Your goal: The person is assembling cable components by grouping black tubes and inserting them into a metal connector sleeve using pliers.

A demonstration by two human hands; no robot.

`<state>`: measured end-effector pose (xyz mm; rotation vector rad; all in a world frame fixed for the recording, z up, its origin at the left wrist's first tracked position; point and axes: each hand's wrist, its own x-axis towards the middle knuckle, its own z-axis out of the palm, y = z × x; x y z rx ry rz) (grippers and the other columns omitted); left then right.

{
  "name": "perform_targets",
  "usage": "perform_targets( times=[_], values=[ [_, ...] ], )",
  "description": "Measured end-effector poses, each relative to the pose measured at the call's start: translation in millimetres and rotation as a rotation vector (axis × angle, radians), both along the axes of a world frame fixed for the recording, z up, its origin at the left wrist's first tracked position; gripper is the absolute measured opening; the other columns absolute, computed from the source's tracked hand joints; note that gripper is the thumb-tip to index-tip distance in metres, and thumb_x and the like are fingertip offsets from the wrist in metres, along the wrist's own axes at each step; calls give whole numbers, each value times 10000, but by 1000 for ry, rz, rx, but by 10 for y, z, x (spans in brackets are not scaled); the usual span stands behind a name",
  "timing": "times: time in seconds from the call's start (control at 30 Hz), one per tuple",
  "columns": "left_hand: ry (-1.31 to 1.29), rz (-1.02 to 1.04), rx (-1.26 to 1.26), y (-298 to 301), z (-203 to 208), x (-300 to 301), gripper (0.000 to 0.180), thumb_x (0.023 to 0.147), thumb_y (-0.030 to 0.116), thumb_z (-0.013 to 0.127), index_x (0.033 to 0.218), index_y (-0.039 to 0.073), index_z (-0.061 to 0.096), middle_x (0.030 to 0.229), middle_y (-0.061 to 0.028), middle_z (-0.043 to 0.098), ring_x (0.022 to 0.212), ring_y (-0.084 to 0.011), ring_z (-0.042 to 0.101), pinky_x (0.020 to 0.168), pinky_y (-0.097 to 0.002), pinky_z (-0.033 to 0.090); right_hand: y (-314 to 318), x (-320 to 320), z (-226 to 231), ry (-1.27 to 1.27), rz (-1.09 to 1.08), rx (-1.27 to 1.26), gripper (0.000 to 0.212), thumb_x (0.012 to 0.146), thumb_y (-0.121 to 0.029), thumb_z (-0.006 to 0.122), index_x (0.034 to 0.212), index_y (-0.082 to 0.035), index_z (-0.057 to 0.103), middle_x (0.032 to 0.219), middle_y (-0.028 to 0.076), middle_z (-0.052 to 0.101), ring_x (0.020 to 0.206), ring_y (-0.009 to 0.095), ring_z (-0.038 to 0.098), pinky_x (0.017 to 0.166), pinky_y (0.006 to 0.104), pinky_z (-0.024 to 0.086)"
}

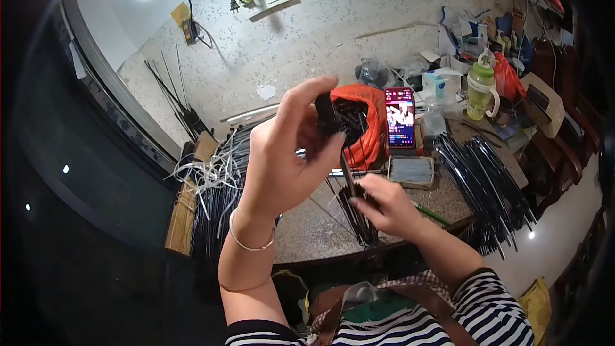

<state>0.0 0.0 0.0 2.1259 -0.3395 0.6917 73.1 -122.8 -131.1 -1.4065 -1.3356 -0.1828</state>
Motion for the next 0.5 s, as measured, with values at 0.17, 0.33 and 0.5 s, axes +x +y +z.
perform_targets(
  times=[0.17,0.33,0.5],
  values=[
    [-347,147,115,123,-299,41,693,536,251,705,1095,27,362,875,-71,480,742,-133,482,597,-252,394,-93,173,51,119,-13,2,228,680,-2,541,885,-2,441,690,40,489,529,84,425,482,201,352],
    [-205,-121,-199,201,-862,-26,794,532,215,704,1144,29,233,858,-67,455,777,-130,440,663,-237,365,6,-60,84,485,25,21,221,686,3,545,852,-46,407,636,-41,426,511,1,357,436,149,297],
    [-315,-194,-287,-87,-1281,73,636,558,52,672,1074,16,302,891,-61,391,752,-101,421,586,-174,362,-96,46,-11,538,179,2,200,656,-5,579,786,-29,428,633,-30,427,507,12,355,441,165,311]
  ],
)
